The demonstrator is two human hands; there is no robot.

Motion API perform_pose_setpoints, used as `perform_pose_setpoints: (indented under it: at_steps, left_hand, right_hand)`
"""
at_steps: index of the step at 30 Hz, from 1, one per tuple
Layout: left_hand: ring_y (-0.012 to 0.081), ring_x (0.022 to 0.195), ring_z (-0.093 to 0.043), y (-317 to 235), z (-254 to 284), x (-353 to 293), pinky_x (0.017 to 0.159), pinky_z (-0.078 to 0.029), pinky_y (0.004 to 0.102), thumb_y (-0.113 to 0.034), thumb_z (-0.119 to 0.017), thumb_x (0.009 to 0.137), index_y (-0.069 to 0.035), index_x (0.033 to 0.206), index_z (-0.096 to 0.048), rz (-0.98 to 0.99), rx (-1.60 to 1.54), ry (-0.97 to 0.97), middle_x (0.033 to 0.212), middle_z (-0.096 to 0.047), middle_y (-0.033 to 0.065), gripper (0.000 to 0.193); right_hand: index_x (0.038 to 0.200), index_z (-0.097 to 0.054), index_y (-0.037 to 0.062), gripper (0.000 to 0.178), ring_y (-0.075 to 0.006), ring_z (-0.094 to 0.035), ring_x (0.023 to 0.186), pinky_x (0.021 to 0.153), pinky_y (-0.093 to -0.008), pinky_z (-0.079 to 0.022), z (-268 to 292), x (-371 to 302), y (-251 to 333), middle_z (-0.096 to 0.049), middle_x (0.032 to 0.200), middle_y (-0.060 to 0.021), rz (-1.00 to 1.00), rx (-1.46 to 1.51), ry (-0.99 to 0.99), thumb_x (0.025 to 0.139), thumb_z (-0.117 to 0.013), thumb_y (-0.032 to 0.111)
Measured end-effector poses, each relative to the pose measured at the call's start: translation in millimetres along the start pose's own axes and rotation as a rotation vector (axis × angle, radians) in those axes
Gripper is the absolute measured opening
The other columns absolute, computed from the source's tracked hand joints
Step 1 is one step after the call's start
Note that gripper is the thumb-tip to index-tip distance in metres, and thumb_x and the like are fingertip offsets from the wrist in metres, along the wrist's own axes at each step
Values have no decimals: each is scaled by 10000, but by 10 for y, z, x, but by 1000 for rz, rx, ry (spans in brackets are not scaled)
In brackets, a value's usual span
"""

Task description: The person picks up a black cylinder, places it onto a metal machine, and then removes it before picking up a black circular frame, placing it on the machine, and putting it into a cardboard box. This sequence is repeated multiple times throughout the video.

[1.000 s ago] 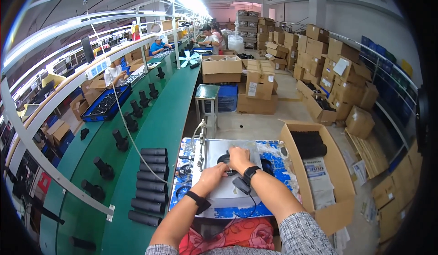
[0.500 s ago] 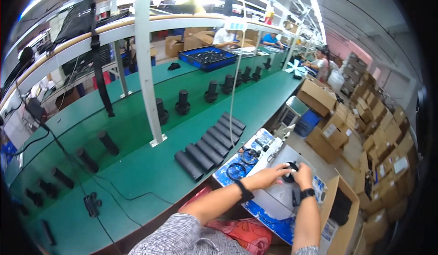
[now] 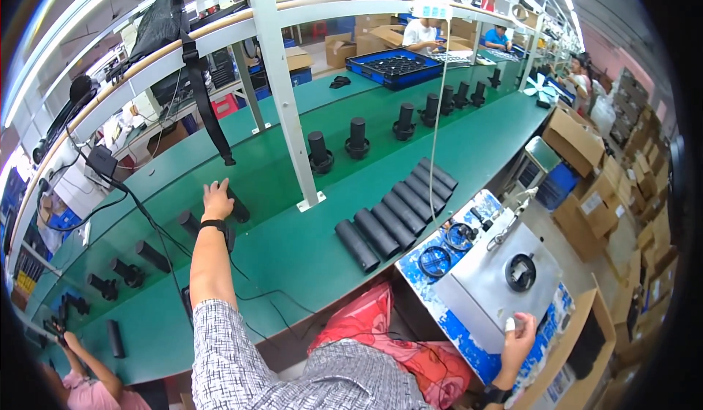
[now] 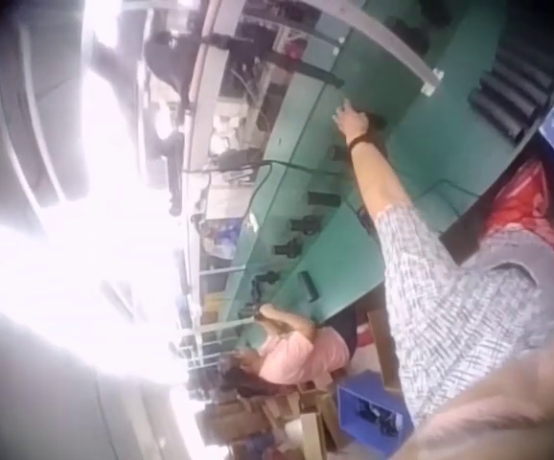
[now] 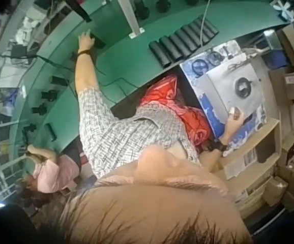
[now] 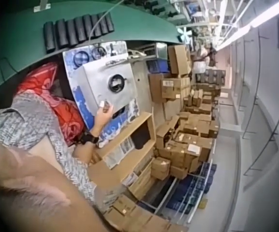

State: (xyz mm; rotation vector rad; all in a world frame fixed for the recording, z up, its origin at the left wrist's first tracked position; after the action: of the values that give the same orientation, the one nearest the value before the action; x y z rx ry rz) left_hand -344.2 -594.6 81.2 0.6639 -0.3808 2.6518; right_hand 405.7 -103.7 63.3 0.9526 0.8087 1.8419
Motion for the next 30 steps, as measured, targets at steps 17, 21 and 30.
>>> perform_pose_setpoints:
  at_steps: [17, 21, 30]
  left_hand:
    - [400, 1124, -641, -5034, 1876, -2373, 1009, -522, 500, -199, -850, 845, -65, 1399, -665, -1318, -1326, 468, 1207, -640, 197, 600]
    - [346, 1030, -669, -5614, 1660, -2446, 958, -531, 491, -185, -809, 899, -55, 1376, -668, -940, -1511, 258, 1153, -671, 176, 515]
    - [288, 811, -633, -6075, 503, -2758, 731, -477, 426, -121, -772, 904, -52, 1185, -740, -1001, -1128, 454, 917, -648, 89, 291]
  right_hand:
    - [1281, -624, 41, 607, -173, -701, 907, 814, -323, -568, -605, -191, 1591, -718, 1115, -84, 249, 97, 318, 778, -936, 174]
    - [1310, -587, 45, 601, -182, -719, 1050, 930, -350, -587, -164, 114, 1355, -734, 1160, -90, 220, 284, 20, 828, -920, 183]
    - [1277, -581, 18, 450, -189, -717, 1051, 886, -342, -586, 262, 1342, -41, -731, 1134, -82, -94, 454, -127, 934, -817, 188]
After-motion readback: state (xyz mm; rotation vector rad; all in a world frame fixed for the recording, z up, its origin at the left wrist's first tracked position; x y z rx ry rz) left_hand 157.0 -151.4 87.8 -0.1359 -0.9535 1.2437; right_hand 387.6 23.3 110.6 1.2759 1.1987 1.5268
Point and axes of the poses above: each hand's wrist, its own x-axis towards the middle knuckle, its own z-axis out of the back of the hand, y = z × x, the point moved 5 cm from there along x, towards the middle knuckle
